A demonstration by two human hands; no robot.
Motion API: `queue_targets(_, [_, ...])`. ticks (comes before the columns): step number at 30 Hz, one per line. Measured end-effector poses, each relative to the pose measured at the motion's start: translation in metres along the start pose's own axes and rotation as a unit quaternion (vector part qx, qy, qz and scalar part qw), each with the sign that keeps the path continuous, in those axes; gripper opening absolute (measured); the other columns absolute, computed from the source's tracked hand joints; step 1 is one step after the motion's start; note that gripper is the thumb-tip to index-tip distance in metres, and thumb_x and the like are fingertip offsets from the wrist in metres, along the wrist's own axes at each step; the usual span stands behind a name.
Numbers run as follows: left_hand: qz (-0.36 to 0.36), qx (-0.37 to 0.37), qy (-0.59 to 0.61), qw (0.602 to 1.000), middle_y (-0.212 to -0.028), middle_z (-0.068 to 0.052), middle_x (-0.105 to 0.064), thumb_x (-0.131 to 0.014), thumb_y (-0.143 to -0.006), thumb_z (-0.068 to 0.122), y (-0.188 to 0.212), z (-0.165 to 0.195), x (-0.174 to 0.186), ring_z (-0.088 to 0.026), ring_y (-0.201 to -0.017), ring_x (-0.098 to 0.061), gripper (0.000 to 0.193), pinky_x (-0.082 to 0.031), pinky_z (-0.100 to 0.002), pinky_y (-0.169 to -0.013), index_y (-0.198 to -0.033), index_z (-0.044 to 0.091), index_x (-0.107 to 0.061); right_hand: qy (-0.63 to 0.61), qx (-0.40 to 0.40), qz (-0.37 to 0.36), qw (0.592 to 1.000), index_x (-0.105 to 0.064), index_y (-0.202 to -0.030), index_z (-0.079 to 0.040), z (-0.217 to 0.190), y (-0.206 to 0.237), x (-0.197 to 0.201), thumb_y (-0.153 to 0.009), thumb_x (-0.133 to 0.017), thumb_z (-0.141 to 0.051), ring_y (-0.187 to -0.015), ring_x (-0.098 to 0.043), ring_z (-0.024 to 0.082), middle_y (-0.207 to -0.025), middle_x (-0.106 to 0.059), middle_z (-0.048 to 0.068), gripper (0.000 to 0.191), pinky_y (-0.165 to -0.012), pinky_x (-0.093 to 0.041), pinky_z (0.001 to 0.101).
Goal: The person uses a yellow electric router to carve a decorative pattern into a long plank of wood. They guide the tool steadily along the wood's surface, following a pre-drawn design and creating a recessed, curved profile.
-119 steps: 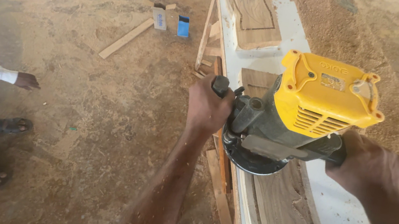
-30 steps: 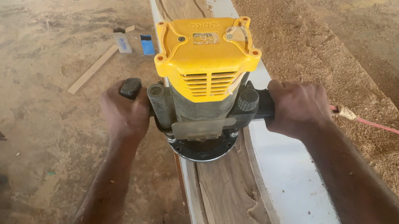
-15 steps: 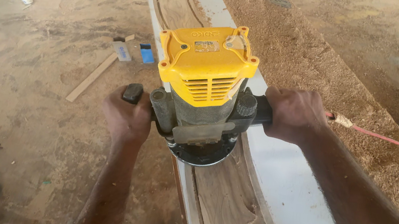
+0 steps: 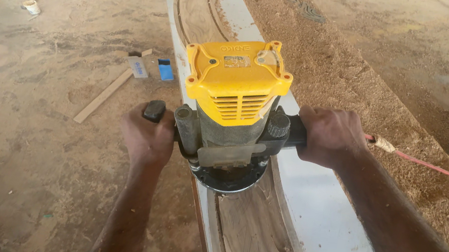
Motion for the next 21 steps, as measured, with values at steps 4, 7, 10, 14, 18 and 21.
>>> queue_targets(4, [0.001,0.003,0.013,1.0,-0.064,-0.018,-0.065,-0.065,-0.079,0.017,0.0007,0.0016,-0.0015,-0.027,-0.058,-0.061,0.022,-0.05,-0.043,-0.063,-0.076,-0.005,-0.065,0.013,-0.006,-0.009,1.0,-0.06,-0.096,-0.013,0.0016,-0.0005,-0.0026,-0.071,-0.079,-0.023,-0.069,-0.067,0.021,-0.079,-0.066,0.003,0.032,-0.062,-0.055,0.0407])
queue_targets(7, [0.003,0.005,0.016,1.0,-0.066,-0.018,-0.065,-0.065,-0.079,0.017,0.0017,0.0026,-0.0016,-0.027,-0.06,-0.062,0.022,-0.051,-0.043,-0.066,-0.078,-0.005,-0.065,0.015,-0.011,-0.019,1.0,-0.06,-0.096,-0.013,0.0034,-0.0007,-0.0054,-0.073,-0.079,-0.023,-0.068,-0.067,0.021,-0.078,-0.066,0.003,0.032,-0.061,-0.056,0.0401])
queue_targets(10, [-0.005,0.008,0.007,1.0,-0.067,-0.018,-0.066,-0.066,-0.08,0.017,0.0022,0.0033,-0.0027,-0.028,-0.063,-0.062,0.022,-0.05,-0.044,-0.069,-0.077,-0.005,-0.066,0.015,0.0,-0.004,1.0,-0.059,-0.095,-0.012,0.0043,-0.0001,-0.0058,-0.073,-0.078,-0.023,-0.069,-0.067,0.02,-0.079,-0.066,0.002,0.031,-0.06,-0.056,0.0396])
queue_targets(14, [-0.025,0.032,0.004,0.999,-0.068,-0.018,-0.067,-0.064,-0.08,0.017,0.0028,0.0022,-0.0058,-0.029,-0.063,-0.062,0.022,-0.051,-0.045,-0.069,-0.076,-0.004,-0.068,0.013,0.008,0.019,1.0,-0.059,-0.095,-0.013,0.0056,-0.0001,-0.0057,-0.073,-0.078,-0.022,-0.069,-0.067,0.019,-0.08,-0.066,0.001,0.03,-0.059,-0.056,0.0388])
queue_targets(18, [-0.007,0.003,0.019,1.0,-0.068,-0.019,-0.067,-0.066,-0.079,0.018,0.0045,0.0073,-0.0044,-0.032,-0.063,-0.063,0.022,-0.05,-0.046,-0.071,-0.077,-0.004,-0.068,0.02,-0.009,-0.012,1.0,-0.059,-0.096,-0.014,0.0084,-0.0014,-0.0095,-0.072,-0.079,-0.023,-0.07,-0.066,0.017,-0.079,-0.066,0.0,0.033,-0.059,-0.057,0.0371])
queue_targets(21, [0.003,0.01,-0.014,1.0,-0.069,-0.02,-0.068,-0.069,-0.078,0.019,0.0048,0.007,-0.0045,-0.033,-0.066,-0.064,0.021,-0.049,-0.047,-0.072,-0.077,-0.003,-0.069,0.021,-0.016,-0.023,0.999,-0.059,-0.097,-0.015,0.0092,-0.0018,-0.009,-0.074,-0.079,-0.023,-0.069,-0.065,0.016,-0.079,-0.066,-0.001,0.031,-0.059,-0.057,0.036])
Point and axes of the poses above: each hand's wrist, its own y-axis away from the middle knuckle, its own x-axis out of the back of the hand, z = x × y, the point moved 6 cm from there along -y, towards the middle knuckle
